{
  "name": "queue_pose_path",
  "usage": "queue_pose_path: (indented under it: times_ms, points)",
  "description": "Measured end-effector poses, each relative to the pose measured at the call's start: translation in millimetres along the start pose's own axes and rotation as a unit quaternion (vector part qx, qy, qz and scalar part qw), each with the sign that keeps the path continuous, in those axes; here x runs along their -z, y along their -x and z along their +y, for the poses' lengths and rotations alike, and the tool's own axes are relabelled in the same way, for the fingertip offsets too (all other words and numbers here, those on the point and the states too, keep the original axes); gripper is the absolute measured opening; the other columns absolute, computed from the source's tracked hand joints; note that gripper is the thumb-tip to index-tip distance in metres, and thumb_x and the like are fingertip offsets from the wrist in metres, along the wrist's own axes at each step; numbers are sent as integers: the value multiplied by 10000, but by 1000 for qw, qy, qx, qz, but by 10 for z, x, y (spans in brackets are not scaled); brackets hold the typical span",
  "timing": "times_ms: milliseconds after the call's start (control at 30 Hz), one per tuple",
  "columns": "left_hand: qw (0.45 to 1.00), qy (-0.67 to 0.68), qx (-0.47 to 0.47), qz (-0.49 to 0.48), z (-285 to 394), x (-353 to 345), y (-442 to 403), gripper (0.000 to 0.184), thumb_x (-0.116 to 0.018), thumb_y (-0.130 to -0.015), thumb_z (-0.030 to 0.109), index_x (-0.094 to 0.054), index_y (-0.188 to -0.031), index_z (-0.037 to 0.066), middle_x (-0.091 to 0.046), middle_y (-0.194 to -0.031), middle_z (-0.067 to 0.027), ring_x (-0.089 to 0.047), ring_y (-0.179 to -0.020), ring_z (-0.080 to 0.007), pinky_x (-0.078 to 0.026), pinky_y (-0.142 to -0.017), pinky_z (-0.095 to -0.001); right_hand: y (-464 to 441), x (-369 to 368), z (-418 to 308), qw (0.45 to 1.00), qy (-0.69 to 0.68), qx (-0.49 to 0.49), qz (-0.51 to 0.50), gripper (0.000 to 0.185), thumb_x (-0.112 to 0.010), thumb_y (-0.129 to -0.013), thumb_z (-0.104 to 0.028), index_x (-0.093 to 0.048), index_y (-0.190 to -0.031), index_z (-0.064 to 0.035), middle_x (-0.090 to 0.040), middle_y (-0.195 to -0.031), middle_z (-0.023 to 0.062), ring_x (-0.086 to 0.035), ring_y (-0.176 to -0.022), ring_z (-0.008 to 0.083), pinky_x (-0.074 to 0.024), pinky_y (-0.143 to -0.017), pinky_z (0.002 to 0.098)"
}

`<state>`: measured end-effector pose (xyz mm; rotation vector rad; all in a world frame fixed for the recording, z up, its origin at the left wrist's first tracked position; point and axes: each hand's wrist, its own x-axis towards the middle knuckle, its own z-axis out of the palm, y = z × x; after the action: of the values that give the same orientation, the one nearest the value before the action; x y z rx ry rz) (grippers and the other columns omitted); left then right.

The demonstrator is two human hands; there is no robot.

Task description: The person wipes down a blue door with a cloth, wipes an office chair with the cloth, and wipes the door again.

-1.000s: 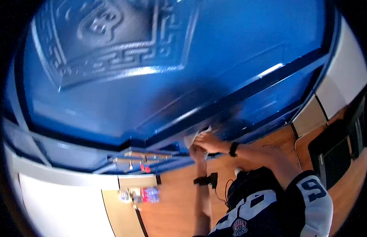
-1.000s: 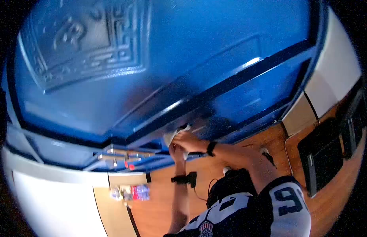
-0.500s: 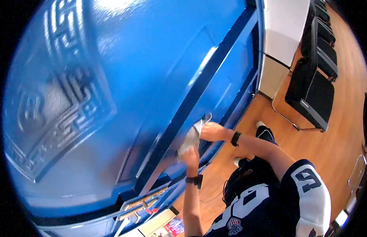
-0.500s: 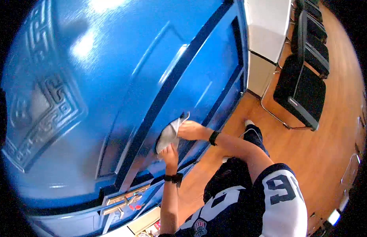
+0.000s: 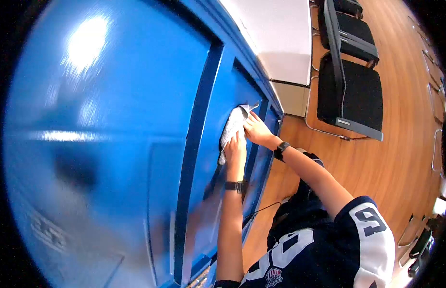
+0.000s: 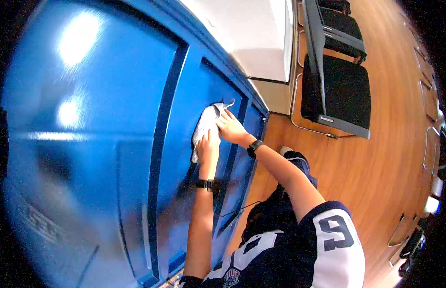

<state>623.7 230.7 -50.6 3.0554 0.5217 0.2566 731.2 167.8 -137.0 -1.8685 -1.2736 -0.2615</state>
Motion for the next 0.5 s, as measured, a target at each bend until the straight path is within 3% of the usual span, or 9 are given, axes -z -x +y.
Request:
queue_pose_path:
  times_ms: [100, 233, 267, 367, 400, 433, 500]
  points:
    - [996, 6, -58, 70, 88, -335, -376, 271, -511, -842, 137, -529, -1097, 47, -615, -927, -141, -605, -828, -302, -488, -713, -402, 43, -75, 309, 993, -63, -94, -24, 332, -564, -713, -112, -525, -1022, 2, -497, -1172, 183, -389, -1198, 342, -271, -1054, 442]
    - [1000, -5, -17, -21, 195, -618, -449, 272, -485, -855, 146, -532, -1108, 56, -618, -919, -125, -611, -835, -285, -495, -726, -391, 328, -375, 470, 986, -94, -125, -60, 428, -539, -748, -161, -507, -1124, 42, -438, -1260, 222, -338, -1240, 369, -233, -1072, 448]
    - [997, 6, 13, -75, 201, -621, -417, 271, -477, -855, 140, -534, -1109, 64, -620, -923, -119, -611, -849, -268, -495, -735, -375, 403, -546, 469, 992, -39, -95, -74, 425, -513, -771, -208, -515, -1104, 55, -468, -1206, 238, -355, -1214, 391, -217, -1069, 470]
    - [995, -18, 25, -99, 65, -896, -25, 274, -475, -842, 122, -535, -1103, 65, -623, -933, -113, -612, -839, -255, -493, -727, -362, 609, -637, 227, 956, -50, -100, -270, 433, -508, -775, -248, -527, -1084, 55, -498, -1140, 243, -385, -1168, 400, -229, -1044, 490]
    - [995, -11, 24, -94, 16, -923, 178, 314, -476, -830, 115, -527, -1133, 54, -627, -951, -112, -612, -837, -249, -490, -725, -355, 720, -672, 119, 959, -46, -87, -267, 430, -521, -772, -265, -540, -1067, 48, -517, -1079, 239, -416, -1113, 391, -249, -1015, 488]
    - [1000, -11, -7, -1, -32, -981, 390, 337, -469, -829, 112, -523, -1153, 38, -628, -962, -114, -612, -838, -251, -486, -729, -360, 832, -795, 3, 967, -29, -69, -242, 393, -525, -775, -259, -555, -1029, 39, -514, -1056, 241, -426, -1079, 390, -266, -990, 477]
    - [1000, 0, 21, 3, -108, -1022, 825, 345, -474, -831, 113, -525, -1162, 27, -628, -955, -110, -611, -845, -250, -483, -732, -353, 1039, -833, -278, 939, -79, -121, -312, 386, -536, -773, -263, -562, -1019, 33, -508, -1052, 246, -425, -1071, 394, -280, -962, 483]
